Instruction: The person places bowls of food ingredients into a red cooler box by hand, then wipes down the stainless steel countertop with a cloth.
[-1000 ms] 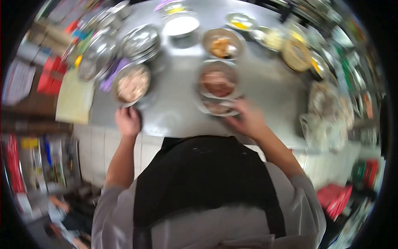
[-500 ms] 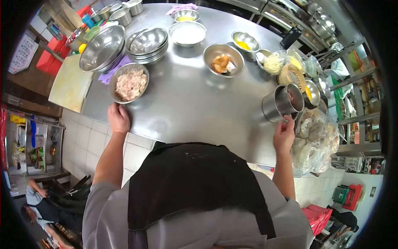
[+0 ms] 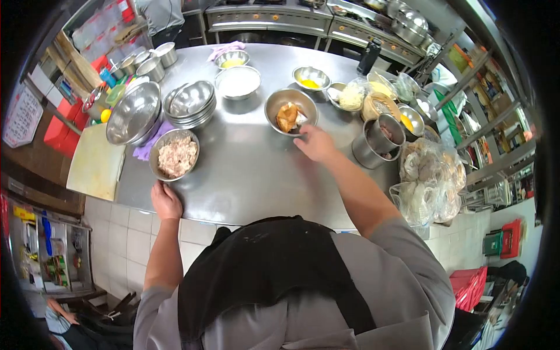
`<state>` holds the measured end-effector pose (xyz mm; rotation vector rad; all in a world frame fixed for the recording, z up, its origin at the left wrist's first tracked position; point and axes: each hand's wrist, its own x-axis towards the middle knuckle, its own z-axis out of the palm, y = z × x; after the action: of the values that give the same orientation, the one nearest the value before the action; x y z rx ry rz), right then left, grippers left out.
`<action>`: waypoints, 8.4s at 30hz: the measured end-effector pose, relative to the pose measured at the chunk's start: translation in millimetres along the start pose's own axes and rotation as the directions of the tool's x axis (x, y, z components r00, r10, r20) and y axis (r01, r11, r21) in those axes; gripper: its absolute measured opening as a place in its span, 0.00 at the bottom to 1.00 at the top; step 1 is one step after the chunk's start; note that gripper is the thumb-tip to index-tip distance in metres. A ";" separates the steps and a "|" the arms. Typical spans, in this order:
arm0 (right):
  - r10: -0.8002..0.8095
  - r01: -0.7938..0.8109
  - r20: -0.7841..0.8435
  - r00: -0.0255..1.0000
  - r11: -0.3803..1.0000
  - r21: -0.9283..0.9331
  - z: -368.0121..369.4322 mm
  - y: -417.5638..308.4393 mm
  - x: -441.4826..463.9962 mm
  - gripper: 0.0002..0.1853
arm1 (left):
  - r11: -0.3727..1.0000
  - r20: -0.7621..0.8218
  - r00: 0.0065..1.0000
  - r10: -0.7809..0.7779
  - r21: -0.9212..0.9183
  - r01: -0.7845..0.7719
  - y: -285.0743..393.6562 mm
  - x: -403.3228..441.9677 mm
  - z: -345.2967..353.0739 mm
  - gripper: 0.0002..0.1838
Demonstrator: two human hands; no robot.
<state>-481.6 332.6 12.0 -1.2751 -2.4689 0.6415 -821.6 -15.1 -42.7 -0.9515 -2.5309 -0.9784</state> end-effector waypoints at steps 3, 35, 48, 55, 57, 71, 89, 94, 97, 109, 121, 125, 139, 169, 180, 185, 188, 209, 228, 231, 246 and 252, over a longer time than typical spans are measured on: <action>-0.058 0.063 -0.097 0.994 0.996 0.055 -4.6 15.5 -36.5 0.22 | 0.958 -0.033 0.983 -0.179 -0.232 0.167 -6.0 3.9 3.5 0.19; -0.236 0.222 0.020 0.972 0.937 0.270 -47.8 -71.0 -133.4 0.18 | 0.625 0.904 0.414 0.102 -0.382 0.680 170.4 -51.6 29.8 0.31; 0.366 -0.531 0.406 0.838 0.372 0.761 -10.7 6.8 -149.4 0.19 | 0.773 0.894 0.310 0.323 -0.438 0.460 204.1 -46.9 31.0 0.26; 0.417 -0.483 0.356 0.836 0.253 0.838 -29.6 62.7 -198.2 0.16 | 0.685 0.853 0.456 0.254 -0.492 0.538 174.9 -10.7 28.0 0.24; 0.467 -0.430 0.290 0.835 0.226 0.874 -37.4 73.3 -224.5 0.16 | 0.635 0.860 0.503 0.093 -0.440 0.635 137.7 13.2 26.1 0.23; 0.342 -0.516 0.398 0.851 0.412 0.751 -40.2 74.8 -313.1 0.16 | 0.028 0.508 0.510 -0.694 -0.689 0.724 -41.2 227.7 3.6 0.23; 0.360 -0.613 0.498 0.789 0.518 0.596 -42.5 -3.7 -263.0 0.13 | 0.060 0.290 0.636 -0.715 -0.881 0.469 -133.5 269.6 -68.5 0.21; 0.290 -0.561 0.502 0.815 0.614 0.556 -42.6 -41.1 -233.5 0.12 | 0.088 0.295 0.623 -0.724 -0.857 0.508 -172.9 261.5 -67.2 0.23; 0.189 -0.538 0.525 0.830 0.522 0.661 -30.3 -55.2 -204.8 0.12 | 0.017 0.272 0.654 -0.706 -0.917 0.400 -202.6 261.8 -50.6 0.23; -0.143 0.080 0.290 0.946 0.973 0.216 41.4 -157.8 38.0 0.12 | -0.160 0.262 0.651 -0.712 -0.964 0.212 -195.5 266.4 -43.5 0.30; -0.164 0.191 0.100 0.981 0.779 -0.597 76.8 -162.7 185.7 0.12 | 0.209 0.293 0.796 -0.530 -0.864 0.458 -133.1 95.6 -83.6 0.34; -0.219 0.311 0.222 0.950 0.691 -0.652 64.4 -171.5 173.8 0.11 | 0.296 0.215 0.800 -0.561 -0.850 0.436 -132.1 71.3 -100.2 0.29; 0.035 0.346 0.460 0.887 0.609 -0.714 -24.6 -75.9 44.5 0.15 | 0.543 0.240 0.919 -0.313 -0.749 0.380 -49.9 100.5 -67.3 0.19; 0.056 -0.085 0.176 0.983 0.983 0.164 -86.5 -74.1 -250.6 0.12 | 0.771 0.787 0.599 0.151 -0.472 0.427 179.9 95.2 60.9 0.31; 0.172 -0.219 0.240 0.955 0.958 0.187 -82.4 -48.7 -260.8 0.11 | 0.975 0.093 0.975 0.202 0.078 -0.210 63.1 164.9 73.4 0.29; 0.174 -0.228 0.263 0.949 0.955 0.191 -81.4 -51.3 -258.7 0.10 | 0.920 0.282 0.956 0.081 0.348 -0.181 -27.5 146.8 39.5 0.22; 0.145 -0.203 0.281 0.949 0.961 0.189 -84.1 -63.3 -251.1 0.10 | 0.956 0.433 0.901 0.012 0.260 -0.138 5.1 149.9 -5.5 0.21; -0.301 0.168 0.321 0.898 0.909 0.382 -29.4 -25.1 -208.4 0.07 | 0.946 0.387 0.893 0.232 0.123 -0.299 119.7 59.3 -39.6 0.38; -0.301 0.303 -0.040 0.953 0.949 0.081 37.8 38.1 -203.0 0.08 | 0.938 0.565 0.818 0.111 0.213 -0.275 128.1 116.3 128.3 0.31; -0.337 0.337 -0.066 0.939 0.941 -0.002 38.4 35.5 -200.1 0.10 | 0.914 0.569 0.806 0.162 0.221 -0.340 119.0 167.4 154.1 0.30; -0.132 0.142 0.071 0.989 0.974 -0.179 35.9 18.8 -196.1 0.28 | 0.775 0.600 0.767 -0.227 0.588 -0.230 45.3 504.0 261.8 0.26; -0.151 0.153 0.028 0.988 0.960 -0.236 41.7 29.8 -208.7 0.29 | 0.851 0.321 0.946 -0.050 0.510 -0.128 -18.4 486.9 319.8 0.34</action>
<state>-361.1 165.6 -49.5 -1.1460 -2.6834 0.3214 -1202.1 425.8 -67.3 -1.0409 -2.7937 -0.0766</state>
